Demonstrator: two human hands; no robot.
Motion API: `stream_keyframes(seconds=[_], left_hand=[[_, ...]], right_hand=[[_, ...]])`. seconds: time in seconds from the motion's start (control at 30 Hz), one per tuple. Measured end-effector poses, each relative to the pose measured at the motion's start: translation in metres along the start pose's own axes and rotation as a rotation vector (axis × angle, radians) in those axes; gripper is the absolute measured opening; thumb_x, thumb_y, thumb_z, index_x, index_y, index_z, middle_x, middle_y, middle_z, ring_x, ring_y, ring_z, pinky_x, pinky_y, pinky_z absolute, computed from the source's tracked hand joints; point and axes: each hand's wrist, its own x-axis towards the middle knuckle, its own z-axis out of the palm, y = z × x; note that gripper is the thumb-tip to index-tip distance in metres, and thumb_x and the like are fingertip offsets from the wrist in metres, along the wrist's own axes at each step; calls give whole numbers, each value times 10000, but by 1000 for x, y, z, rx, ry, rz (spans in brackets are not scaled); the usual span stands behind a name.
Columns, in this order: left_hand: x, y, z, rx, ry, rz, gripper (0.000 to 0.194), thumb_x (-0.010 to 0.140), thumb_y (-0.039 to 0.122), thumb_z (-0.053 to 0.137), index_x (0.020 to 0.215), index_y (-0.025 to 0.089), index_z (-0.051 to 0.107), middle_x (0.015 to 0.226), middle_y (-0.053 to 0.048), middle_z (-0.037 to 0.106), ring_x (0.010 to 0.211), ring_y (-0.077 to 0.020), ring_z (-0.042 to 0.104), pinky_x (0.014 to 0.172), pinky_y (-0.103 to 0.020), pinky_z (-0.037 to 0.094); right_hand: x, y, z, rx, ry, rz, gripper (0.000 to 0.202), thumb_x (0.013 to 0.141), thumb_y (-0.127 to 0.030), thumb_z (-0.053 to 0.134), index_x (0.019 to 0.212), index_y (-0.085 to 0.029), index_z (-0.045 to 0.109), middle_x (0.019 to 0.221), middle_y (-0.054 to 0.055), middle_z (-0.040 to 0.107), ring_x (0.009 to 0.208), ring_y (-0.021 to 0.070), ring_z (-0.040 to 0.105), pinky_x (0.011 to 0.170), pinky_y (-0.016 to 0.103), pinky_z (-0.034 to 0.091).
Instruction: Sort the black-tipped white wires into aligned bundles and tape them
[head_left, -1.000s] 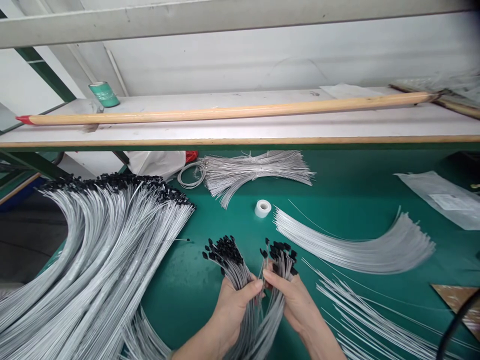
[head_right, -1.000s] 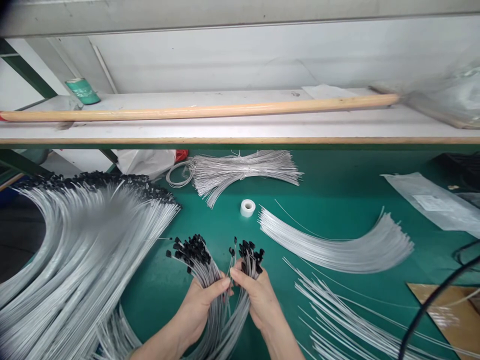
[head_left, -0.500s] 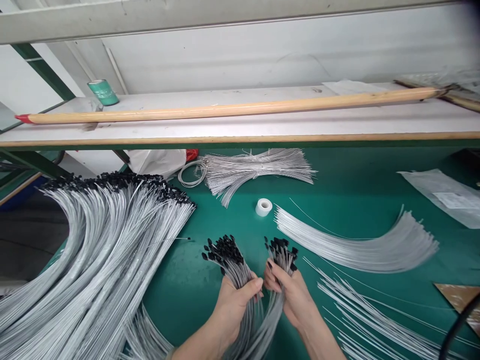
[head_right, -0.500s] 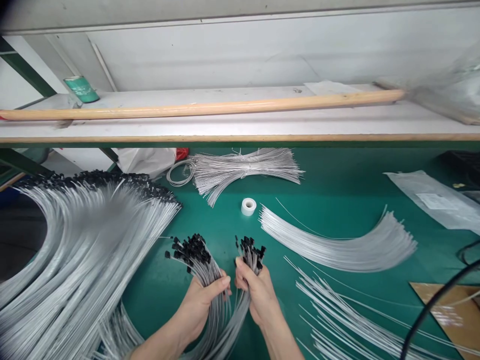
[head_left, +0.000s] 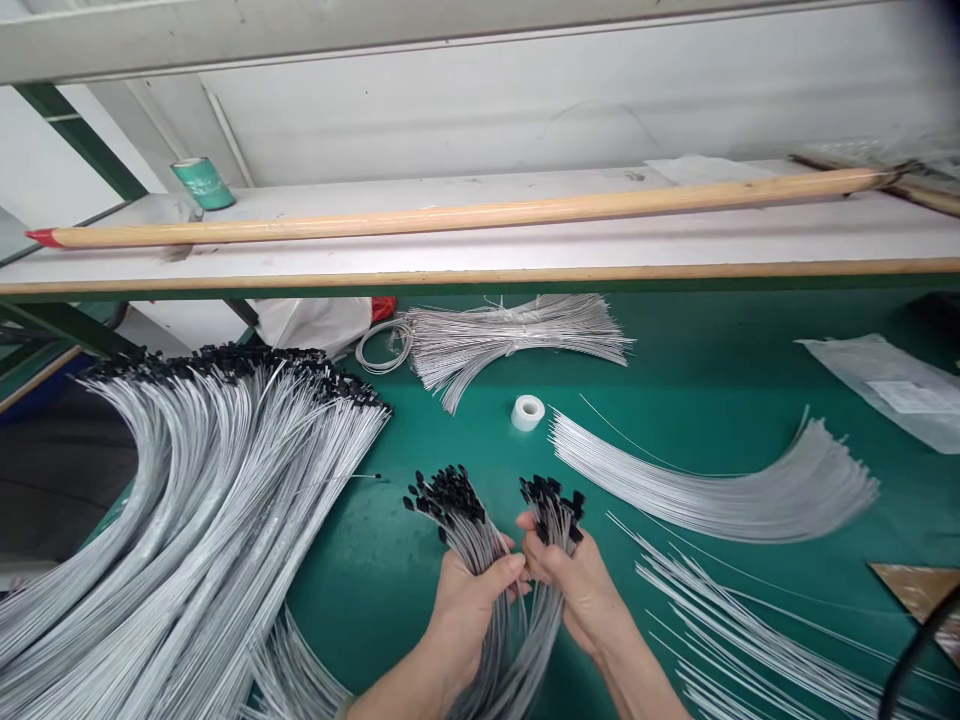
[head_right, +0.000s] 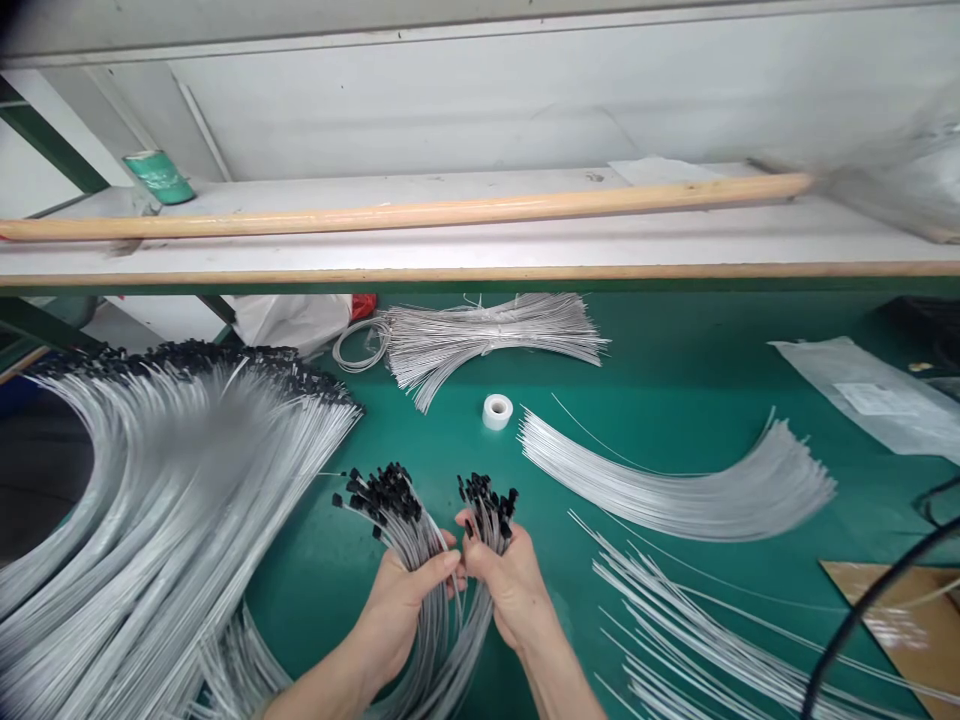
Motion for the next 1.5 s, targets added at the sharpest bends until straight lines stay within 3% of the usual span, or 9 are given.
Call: stream_keyframes(seconds=[0.13, 0.23, 0.37, 0.47, 0.67, 0.87, 1.03, 1.37, 1.5], left_hand=[[-1, 0, 1, 32, -39, 84, 233, 670, 335, 662, 684, 104, 632, 595, -47, 605, 552, -121, 527, 547, -240, 414], [-1, -2, -1, -3, -38, 99, 236, 680, 336, 652, 742, 109, 651, 663, -63, 644, 608, -146, 568, 596, -261, 450], [0, -4, -4, -29, -68, 69, 356, 665, 335, 666, 954, 126, 643, 932, -113, 666, 837, -227, 603, 732, -325, 476], [0, -3, -5, -23, -99, 51, 397, 652, 330, 678, 996, 136, 637, 985, -122, 657, 858, -236, 603, 737, -332, 483], [-1, -6, 2, 42, -48, 123, 416, 620, 327, 698, 969, 106, 649, 820, -107, 684, 668, -193, 617, 586, -283, 499], [0, -9, 3, 130, 5, 214, 361, 687, 348, 632, 964, 118, 655, 874, -112, 682, 797, -227, 624, 746, -331, 492], [1, -6, 1, 100, 8, 200, 354, 681, 335, 642, 971, 131, 650, 995, -120, 656, 959, -261, 583, 864, -367, 444], [0, 0, -1, 103, 6, 182, 261, 683, 346, 644, 816, 124, 679, 757, -83, 673, 712, -196, 604, 678, -299, 469], [-2, 6, -3, 21, 23, 112, 267, 674, 337, 659, 844, 132, 665, 810, -92, 675, 780, -221, 610, 699, -311, 468]], right_hand=[[-1, -4, 6, -127, 106, 47, 422, 425, -356, 797, 732, -158, 586, 459, -64, 444, 384, 117, 445, 399, 282, 416], [1, -6, 8, -158, 123, 70, 362, 475, -377, 761, 700, -144, 599, 451, -42, 478, 396, 137, 476, 396, 286, 417], [1, -10, 10, -181, 180, 125, 347, 456, -382, 762, 660, -140, 620, 494, -8, 540, 451, 154, 519, 400, 268, 414], [0, -11, 12, -153, 177, 155, 312, 467, -357, 755, 642, -149, 603, 469, -26, 525, 419, 135, 496, 374, 250, 392], [4, -6, 9, -69, 123, 188, 308, 448, -322, 760, 610, -154, 559, 423, -56, 477, 362, 100, 436, 350, 231, 361], [2, -14, 12, -24, 94, 150, 264, 510, -333, 737, 555, -151, 552, 383, -76, 390, 337, 65, 349, 355, 225, 332], [0, -16, 14, -28, 130, 100, 270, 496, -345, 741, 533, -150, 558, 423, -35, 462, 376, 106, 437, 389, 252, 379], [-1, -6, 4, -53, 205, 62, 304, 493, -382, 745, 597, -149, 579, 492, -1, 530, 458, 140, 501, 430, 253, 392], [-4, -5, 3, -52, 263, 54, 342, 442, -386, 773, 606, -157, 578, 574, 14, 564, 544, 162, 536, 502, 268, 425]])
